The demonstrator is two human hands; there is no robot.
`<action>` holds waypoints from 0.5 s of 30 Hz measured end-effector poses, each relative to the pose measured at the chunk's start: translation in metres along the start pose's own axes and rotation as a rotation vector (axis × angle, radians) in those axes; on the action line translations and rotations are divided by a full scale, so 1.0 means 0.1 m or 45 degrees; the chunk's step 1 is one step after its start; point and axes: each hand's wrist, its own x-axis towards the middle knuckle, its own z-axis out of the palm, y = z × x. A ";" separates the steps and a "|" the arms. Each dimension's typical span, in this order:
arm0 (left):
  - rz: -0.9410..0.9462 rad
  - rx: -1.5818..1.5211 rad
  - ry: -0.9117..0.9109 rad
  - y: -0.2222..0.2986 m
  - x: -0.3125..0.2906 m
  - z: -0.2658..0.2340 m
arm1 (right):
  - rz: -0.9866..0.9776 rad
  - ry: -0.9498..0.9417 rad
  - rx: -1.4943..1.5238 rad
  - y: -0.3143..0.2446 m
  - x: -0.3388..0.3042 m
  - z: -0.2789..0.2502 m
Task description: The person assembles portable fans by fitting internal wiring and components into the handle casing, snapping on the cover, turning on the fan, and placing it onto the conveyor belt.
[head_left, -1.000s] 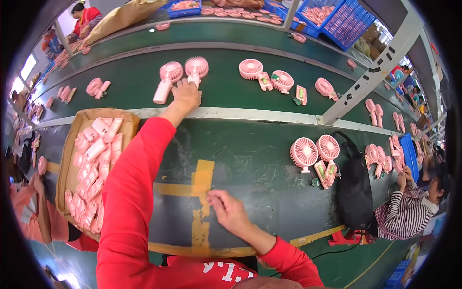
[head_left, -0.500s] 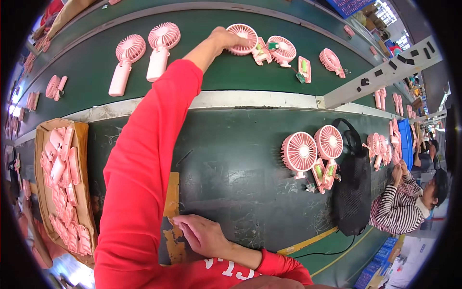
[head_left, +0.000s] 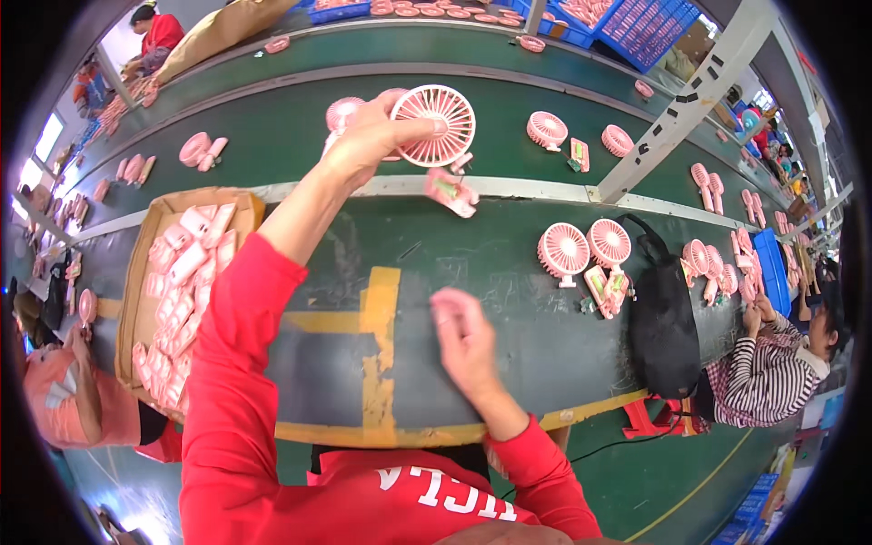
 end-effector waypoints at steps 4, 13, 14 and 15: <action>0.051 -0.295 -0.045 0.28 -0.95 -0.08 | -0.166 0.080 -0.007 -0.31 -0.09 -0.25; -0.262 -0.880 0.051 0.02 -2.19 0.07 | 0.545 -0.664 0.823 -0.32 -0.76 0.10; -0.273 -0.916 0.062 -0.01 -2.26 0.09 | 0.581 -0.757 0.765 -0.29 -0.83 0.13; -0.278 -0.920 0.070 -0.05 -2.33 0.10 | 0.617 -0.852 0.707 -0.28 -0.89 0.16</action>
